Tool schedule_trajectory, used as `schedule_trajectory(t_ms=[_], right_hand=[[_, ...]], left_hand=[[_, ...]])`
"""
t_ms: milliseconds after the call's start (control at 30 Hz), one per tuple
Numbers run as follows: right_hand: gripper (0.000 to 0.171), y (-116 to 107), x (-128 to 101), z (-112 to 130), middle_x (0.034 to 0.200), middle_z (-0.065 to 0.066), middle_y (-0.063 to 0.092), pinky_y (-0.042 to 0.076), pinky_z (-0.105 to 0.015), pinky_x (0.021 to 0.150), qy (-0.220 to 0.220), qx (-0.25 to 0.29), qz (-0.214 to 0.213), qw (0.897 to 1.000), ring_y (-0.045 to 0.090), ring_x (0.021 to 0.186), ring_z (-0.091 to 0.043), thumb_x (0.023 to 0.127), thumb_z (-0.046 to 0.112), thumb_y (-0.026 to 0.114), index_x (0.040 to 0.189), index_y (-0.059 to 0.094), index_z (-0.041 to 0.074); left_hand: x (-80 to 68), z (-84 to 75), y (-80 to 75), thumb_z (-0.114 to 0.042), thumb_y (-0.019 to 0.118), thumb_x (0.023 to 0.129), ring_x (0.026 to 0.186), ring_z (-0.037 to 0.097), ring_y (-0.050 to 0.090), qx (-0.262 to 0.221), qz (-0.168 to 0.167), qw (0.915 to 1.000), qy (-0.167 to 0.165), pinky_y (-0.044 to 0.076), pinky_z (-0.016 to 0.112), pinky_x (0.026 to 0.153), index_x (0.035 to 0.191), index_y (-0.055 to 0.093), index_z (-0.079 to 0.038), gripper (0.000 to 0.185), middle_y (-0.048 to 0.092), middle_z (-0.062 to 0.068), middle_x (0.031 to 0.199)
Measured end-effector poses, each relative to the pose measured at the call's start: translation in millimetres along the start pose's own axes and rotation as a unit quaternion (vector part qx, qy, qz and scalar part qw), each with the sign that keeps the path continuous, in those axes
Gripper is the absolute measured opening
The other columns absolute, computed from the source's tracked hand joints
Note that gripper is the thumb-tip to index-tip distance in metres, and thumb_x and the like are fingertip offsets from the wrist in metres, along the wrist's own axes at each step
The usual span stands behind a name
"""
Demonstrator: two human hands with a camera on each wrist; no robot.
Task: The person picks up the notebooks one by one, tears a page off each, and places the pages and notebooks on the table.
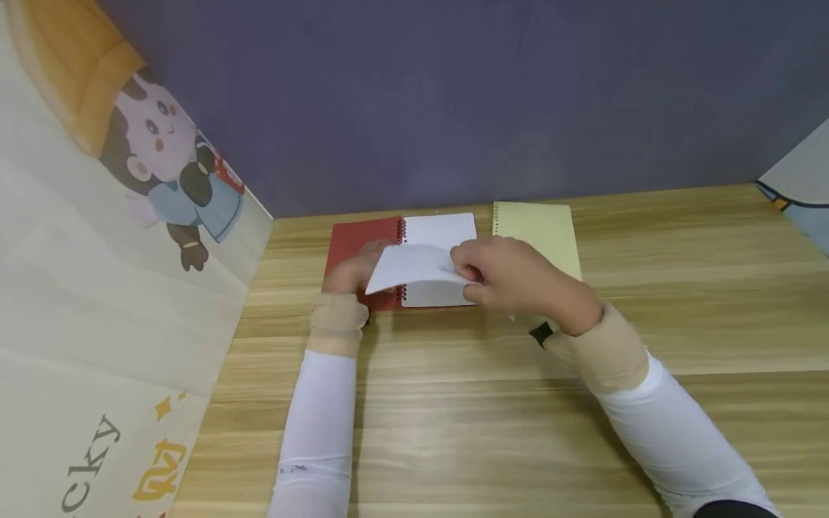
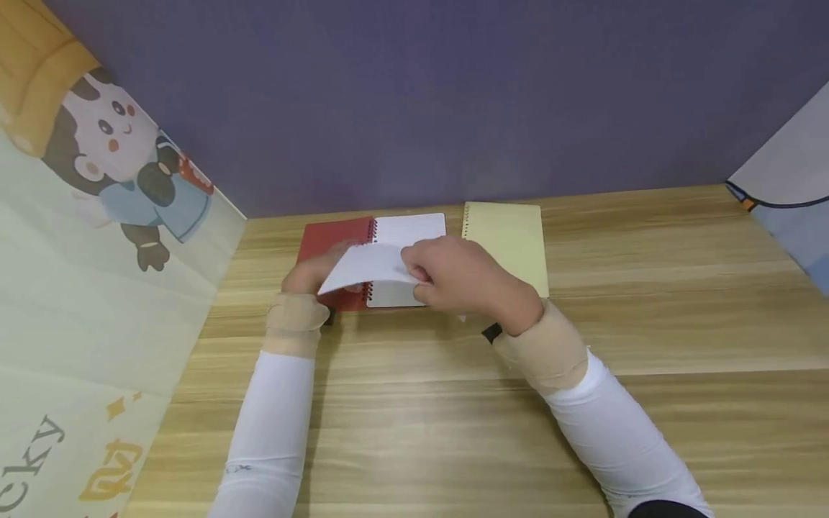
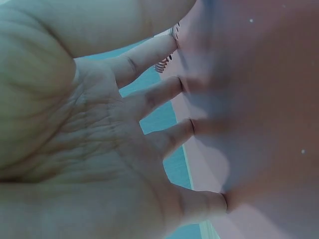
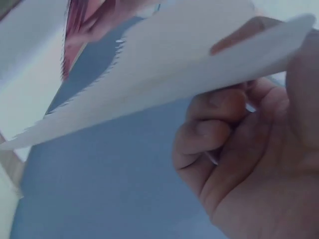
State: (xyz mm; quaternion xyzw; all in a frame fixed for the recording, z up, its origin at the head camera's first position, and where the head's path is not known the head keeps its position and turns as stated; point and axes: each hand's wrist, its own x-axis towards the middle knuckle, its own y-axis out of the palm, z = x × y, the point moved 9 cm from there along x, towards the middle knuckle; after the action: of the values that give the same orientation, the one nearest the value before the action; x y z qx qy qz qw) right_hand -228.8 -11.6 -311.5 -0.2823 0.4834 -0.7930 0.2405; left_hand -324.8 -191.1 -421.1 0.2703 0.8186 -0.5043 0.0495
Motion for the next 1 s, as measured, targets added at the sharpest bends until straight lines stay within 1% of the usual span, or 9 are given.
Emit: schedule_trajectory(t_ms=[67, 133, 167, 267, 400, 567, 700, 833, 1000], right_hand=[[0.033, 9.8, -8.0, 13.6, 0.067, 0.006, 0.038, 0.029, -0.027, 0.054, -0.013, -0.034, 0.018, 0.999, 0.038, 0.061, -0.012, 0.075, 0.002, 0.066, 0.069, 0.038, 0.019], [0.034, 23.2, -16.4, 24.8, 0.068, 0.007, 0.041, 0.031, -0.027, 0.051, -0.026, -0.06, 0.04, 0.997, 0.04, 0.059, -0.012, 0.076, 0.004, 0.071, 0.07, 0.041, 0.019], [0.034, 31.0, -20.4, 29.7, 0.069, 0.008, 0.042, 0.033, -0.026, 0.05, -0.033, -0.071, 0.053, 0.995, 0.041, 0.059, -0.011, 0.077, 0.005, 0.074, 0.071, 0.044, 0.02], [0.025, 56.4, -32.4, 41.8, 0.073, 0.008, 0.049, 0.037, -0.027, 0.05, -0.054, -0.098, 0.097, 0.989, 0.045, 0.06, -0.011, 0.079, 0.012, 0.078, 0.08, 0.054, 0.019], [0.017, 86.3, -46.5, 51.9, 0.077, 0.006, 0.054, 0.041, -0.029, 0.051, -0.078, -0.111, 0.143, 0.98, 0.05, 0.064, -0.011, 0.079, 0.015, 0.076, 0.091, 0.063, 0.015], [0.012, 111.5, -57.4, 56.2, 0.075, 0.006, 0.05, 0.041, -0.029, 0.053, -0.084, -0.104, 0.183, 0.974, 0.047, 0.066, -0.011, 0.078, 0.012, 0.073, 0.085, 0.063, 0.015], [0.011, 125.0, -60.8, 56.6, 0.077, 0.004, 0.048, 0.037, -0.028, 0.053, -0.087, -0.104, 0.199, 0.97, 0.045, 0.069, -0.013, 0.079, 0.009, 0.071, 0.08, 0.062, 0.016], [0.011, 131.7, -62.9, 53.1, 0.08, 0.004, 0.047, 0.036, -0.026, 0.052, -0.08, -0.096, 0.214, 0.969, 0.044, 0.07, -0.014, 0.08, 0.012, 0.071, 0.079, 0.061, 0.016], [0.02, 133.8, -64.7, 46.8, 0.082, 0.006, 0.043, 0.034, -0.024, 0.053, -0.06, -0.047, 0.245, 0.966, 0.041, 0.072, -0.011, 0.08, 0.015, 0.072, 0.073, 0.054, 0.019]], left_hand=[[2.0, 1.4, 2.5, -0.022, 0.066, 0.096, 0.158, 0.037, 0.013, -0.003, 0.007, 0.9999, 0.008, 0.016, 0.052, 0.129, 0.155, 0.039, -0.005, 0.066, 0.023, 0.017, 0.168], [4.2, 6.7, 5.5, -0.025, 0.061, 0.099, 0.16, 0.034, 0.007, -0.008, 0.015, 0.9998, -0.009, 0.012, 0.05, 0.13, 0.155, 0.038, -0.007, 0.063, 0.017, 0.014, 0.171], [5.0, 8.5, 6.2, -0.023, 0.063, 0.097, 0.16, 0.033, 0.004, -0.003, 0.018, 0.9997, -0.015, 0.011, 0.05, 0.131, 0.156, 0.036, -0.008, 0.066, 0.013, 0.013, 0.172], [5.6, 10.4, 5.1, -0.016, 0.07, 0.093, 0.161, 0.031, 0.004, -0.002, 0.016, 0.9994, -0.031, 0.01, 0.049, 0.131, 0.156, 0.036, -0.01, 0.072, 0.014, 0.011, 0.172], [6.5, 10.3, 4.2, -0.011, 0.076, 0.09, 0.16, 0.031, 0.006, 0.0, 0.014, 0.9992, -0.036, 0.012, 0.049, 0.131, 0.155, 0.037, -0.012, 0.076, 0.016, 0.01, 0.171], [6.2, 10.0, 4.9, -0.012, 0.076, 0.091, 0.161, 0.031, 0.003, 0.001, 0.021, 0.999, -0.04, 0.011, 0.051, 0.131, 0.157, 0.035, -0.013, 0.077, 0.013, 0.01, 0.172], [7.0, 10.3, 5.1, -0.011, 0.075, 0.092, 0.161, 0.031, 0.002, 0.007, 0.022, 0.9989, -0.041, 0.01, 0.051, 0.131, 0.157, 0.035, -0.013, 0.077, 0.013, 0.01, 0.172], [10.1, 11.7, 6.3, -0.012, 0.075, 0.092, 0.161, 0.03, 0.004, 0.016, 0.02, 0.9988, -0.042, 0.01, 0.049, 0.131, 0.157, 0.035, -0.013, 0.076, 0.014, 0.009, 0.172], [12.8, 14.8, 7.3, -0.012, 0.075, 0.091, 0.161, 0.028, 0.004, 0.015, 0.018, 0.9987, -0.045, 0.009, 0.047, 0.131, 0.157, 0.036, -0.014, 0.077, 0.014, 0.007, 0.172]])
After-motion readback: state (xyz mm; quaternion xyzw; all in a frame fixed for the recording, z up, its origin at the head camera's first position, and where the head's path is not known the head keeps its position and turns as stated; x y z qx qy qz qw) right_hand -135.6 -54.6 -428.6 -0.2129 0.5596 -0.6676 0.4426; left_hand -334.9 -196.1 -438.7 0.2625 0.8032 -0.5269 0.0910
